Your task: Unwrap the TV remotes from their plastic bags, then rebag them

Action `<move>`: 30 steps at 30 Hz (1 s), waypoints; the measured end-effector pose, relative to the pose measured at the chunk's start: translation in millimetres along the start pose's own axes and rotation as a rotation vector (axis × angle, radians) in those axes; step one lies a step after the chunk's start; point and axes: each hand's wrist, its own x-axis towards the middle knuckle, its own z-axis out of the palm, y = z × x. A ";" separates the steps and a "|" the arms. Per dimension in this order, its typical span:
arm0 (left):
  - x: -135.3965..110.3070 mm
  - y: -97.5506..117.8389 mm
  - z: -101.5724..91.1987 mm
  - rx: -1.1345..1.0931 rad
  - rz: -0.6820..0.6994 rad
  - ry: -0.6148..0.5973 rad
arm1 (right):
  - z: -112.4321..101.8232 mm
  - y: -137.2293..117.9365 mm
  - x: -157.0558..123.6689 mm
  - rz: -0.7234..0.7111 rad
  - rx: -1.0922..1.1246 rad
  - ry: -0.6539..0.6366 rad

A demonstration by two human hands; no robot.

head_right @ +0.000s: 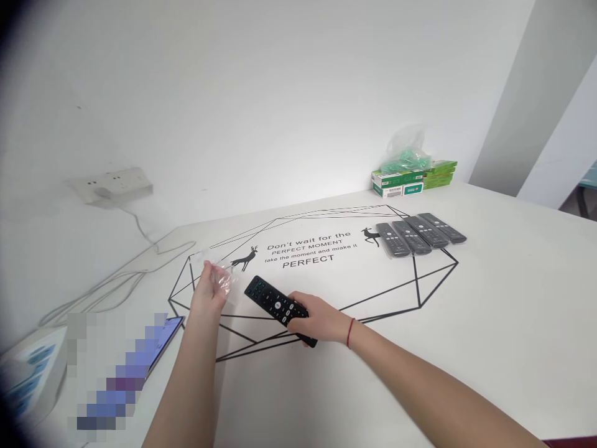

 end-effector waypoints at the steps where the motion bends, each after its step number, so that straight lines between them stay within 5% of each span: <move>1: -0.1 -0.3 0.0 0.013 0.001 -0.002 | 0.8 -0.5 -0.4 -0.003 0.000 -0.011; 12: -10.2 2.4 8.3 -0.154 -0.084 -0.030 | 2.5 -0.9 0.6 -0.013 0.011 0.032; 30: -23.2 -11.6 6.9 0.219 -0.159 -0.391 | 2.7 5.6 5.6 -0.062 0.067 0.081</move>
